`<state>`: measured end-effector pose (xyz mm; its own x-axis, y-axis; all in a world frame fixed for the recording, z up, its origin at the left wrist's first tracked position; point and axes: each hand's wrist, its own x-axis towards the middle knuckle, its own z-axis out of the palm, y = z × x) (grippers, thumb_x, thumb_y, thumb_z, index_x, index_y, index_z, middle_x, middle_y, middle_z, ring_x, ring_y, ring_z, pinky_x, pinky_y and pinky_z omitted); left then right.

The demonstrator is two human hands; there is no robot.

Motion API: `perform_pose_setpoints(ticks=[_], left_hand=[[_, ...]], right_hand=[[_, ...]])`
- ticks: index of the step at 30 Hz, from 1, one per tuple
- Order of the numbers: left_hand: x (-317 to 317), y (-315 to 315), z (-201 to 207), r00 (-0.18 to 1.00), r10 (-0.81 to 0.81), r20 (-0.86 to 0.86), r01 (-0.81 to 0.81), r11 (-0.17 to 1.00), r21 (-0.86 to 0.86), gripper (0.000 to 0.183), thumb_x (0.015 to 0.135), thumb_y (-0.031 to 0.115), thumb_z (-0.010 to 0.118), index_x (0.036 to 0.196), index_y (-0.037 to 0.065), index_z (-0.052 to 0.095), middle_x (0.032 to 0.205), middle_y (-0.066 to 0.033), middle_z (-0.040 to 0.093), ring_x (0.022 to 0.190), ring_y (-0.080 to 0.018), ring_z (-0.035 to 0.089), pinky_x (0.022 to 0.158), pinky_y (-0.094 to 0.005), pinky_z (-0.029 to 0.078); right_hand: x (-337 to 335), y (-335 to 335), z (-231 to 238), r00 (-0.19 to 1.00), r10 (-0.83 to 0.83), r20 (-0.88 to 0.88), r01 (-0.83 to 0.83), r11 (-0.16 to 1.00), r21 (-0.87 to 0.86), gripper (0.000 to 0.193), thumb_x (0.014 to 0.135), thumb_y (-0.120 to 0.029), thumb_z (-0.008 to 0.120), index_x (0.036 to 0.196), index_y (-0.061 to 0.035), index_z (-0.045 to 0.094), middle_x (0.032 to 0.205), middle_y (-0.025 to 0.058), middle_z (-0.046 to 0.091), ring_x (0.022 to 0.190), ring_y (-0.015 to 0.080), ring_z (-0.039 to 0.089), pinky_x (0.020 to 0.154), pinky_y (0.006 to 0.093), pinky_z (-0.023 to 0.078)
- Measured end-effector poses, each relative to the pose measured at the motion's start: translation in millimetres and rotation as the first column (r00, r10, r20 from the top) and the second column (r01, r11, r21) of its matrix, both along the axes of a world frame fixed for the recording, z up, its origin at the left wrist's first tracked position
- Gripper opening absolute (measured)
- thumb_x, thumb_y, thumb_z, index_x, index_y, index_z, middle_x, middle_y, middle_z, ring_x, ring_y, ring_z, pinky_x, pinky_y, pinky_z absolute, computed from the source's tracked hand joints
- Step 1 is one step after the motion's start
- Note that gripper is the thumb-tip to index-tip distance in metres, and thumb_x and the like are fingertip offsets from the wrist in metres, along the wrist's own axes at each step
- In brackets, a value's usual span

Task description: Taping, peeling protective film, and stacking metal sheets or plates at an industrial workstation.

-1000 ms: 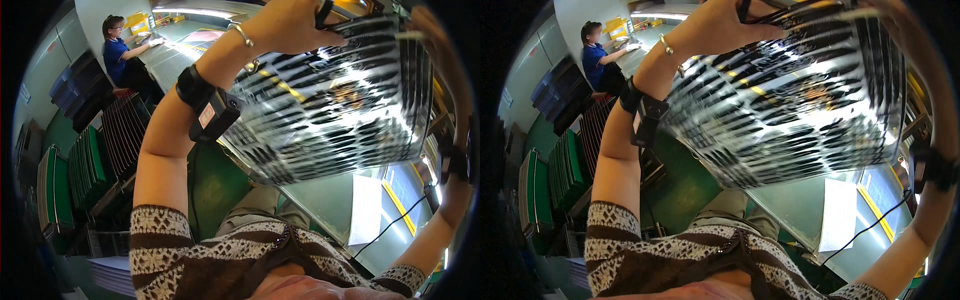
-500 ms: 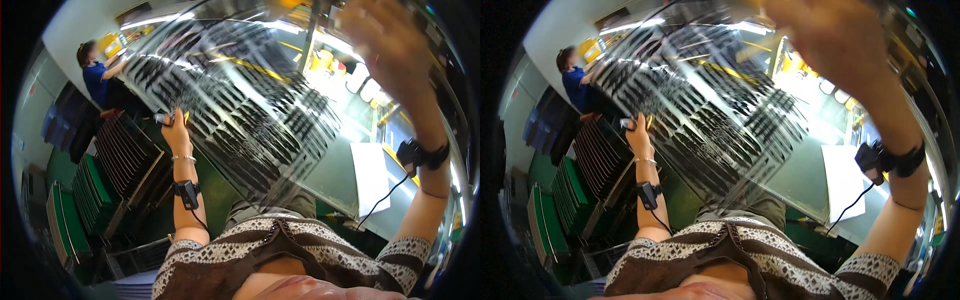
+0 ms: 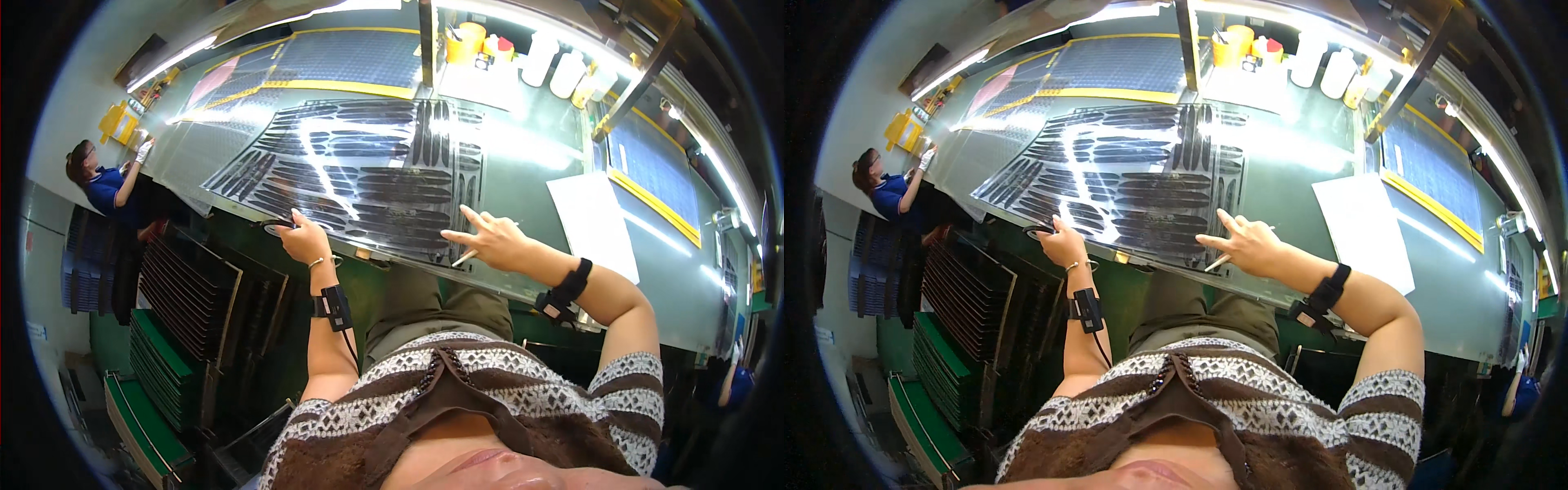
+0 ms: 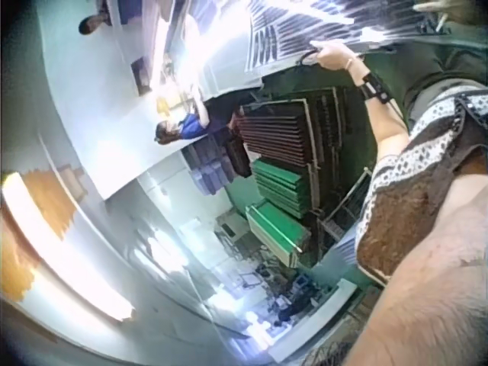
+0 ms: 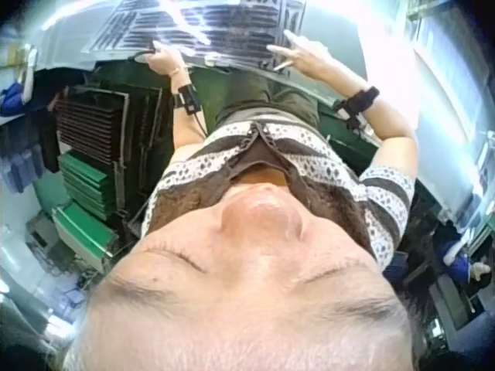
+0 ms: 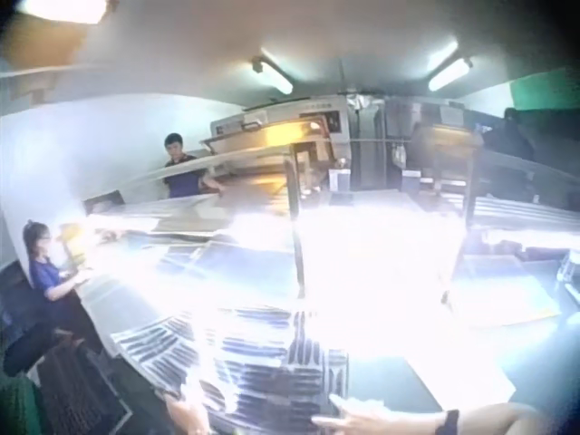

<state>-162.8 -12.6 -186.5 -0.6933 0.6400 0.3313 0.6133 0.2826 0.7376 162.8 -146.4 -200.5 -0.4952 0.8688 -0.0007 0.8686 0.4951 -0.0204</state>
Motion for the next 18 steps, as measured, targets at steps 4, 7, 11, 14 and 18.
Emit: perform_pose_setpoints(ticks=[4, 7, 11, 14, 18], left_hand=[[-14, -9, 5, 0.981, -0.071, -0.181, 0.077, 0.997, 0.024, 0.044, 0.091, 0.038, 0.061, 0.115, 0.002, 0.054, 0.097, -0.0225, 0.069, 0.088, -0.0431, 0.066, 0.075, -0.0514, 0.052], [-45, -20, 22, 0.963, 0.022, -0.270, -0.053, 0.992, -0.111, 0.043, 0.095, 0.042, 0.051, 0.125, 0.012, 0.057, 0.096, -0.0197, 0.071, 0.086, -0.0420, 0.067, 0.070, -0.0521, 0.052], [-34, -57, 55, 0.864, -0.259, -0.432, 0.284, 0.959, -0.006, 0.034, 0.097, 0.039, 0.053, 0.119, 0.016, 0.065, 0.089, -0.0158, 0.072, 0.072, -0.0352, 0.067, 0.058, -0.0430, 0.051], [3, -88, 54, 0.619, -0.564, -0.547, 0.642, 0.764, -0.061, 0.038, 0.095, 0.038, 0.059, 0.123, 0.014, 0.065, 0.081, -0.0110, 0.067, 0.061, -0.0317, 0.061, 0.054, -0.0389, 0.048], [65, -122, 52, 0.379, -0.777, -0.503, 0.778, 0.562, -0.282, 0.038, 0.089, 0.033, 0.066, 0.124, 0.017, 0.066, 0.100, -0.0094, 0.067, 0.078, -0.0290, 0.064, 0.068, -0.0363, 0.051]], right_hand=[[-7, 5, -6, 0.998, 0.024, 0.055, -0.021, 0.998, -0.054, 0.064, 0.090, -0.041, 0.060, 0.148, -0.0404, 0.033, 0.148, 0.0293, 0.030, 0.104, 0.0280, 0.056, 0.074, 0.0336, 0.054], [-7, 0, -6, 0.999, 0.020, 0.048, -0.018, 0.999, -0.041, 0.064, 0.089, -0.042, 0.060, 0.148, -0.0413, 0.033, 0.150, 0.0298, 0.028, 0.104, 0.0272, 0.055, 0.073, 0.0328, 0.054], [-4, -6, 0, 1.000, 0.018, -0.002, -0.018, 1.000, 0.008, 0.063, 0.089, -0.042, 0.059, 0.147, -0.0408, 0.035, 0.149, 0.0305, 0.029, 0.103, 0.0273, 0.054, 0.072, 0.0323, 0.053], [-9, -12, 1, 0.998, 0.023, -0.050, -0.020, 0.998, 0.065, 0.062, 0.087, -0.043, 0.060, 0.145, -0.0402, 0.039, 0.148, 0.0309, 0.032, 0.102, 0.0270, 0.055, 0.069, 0.0317, 0.053], [-16, -18, 9, 0.997, 0.022, -0.070, -0.013, 0.992, 0.122, 0.063, 0.084, -0.044, 0.062, 0.144, -0.0372, 0.043, 0.143, 0.0307, 0.038, 0.099, 0.0258, 0.056, 0.065, 0.0308, 0.053]])
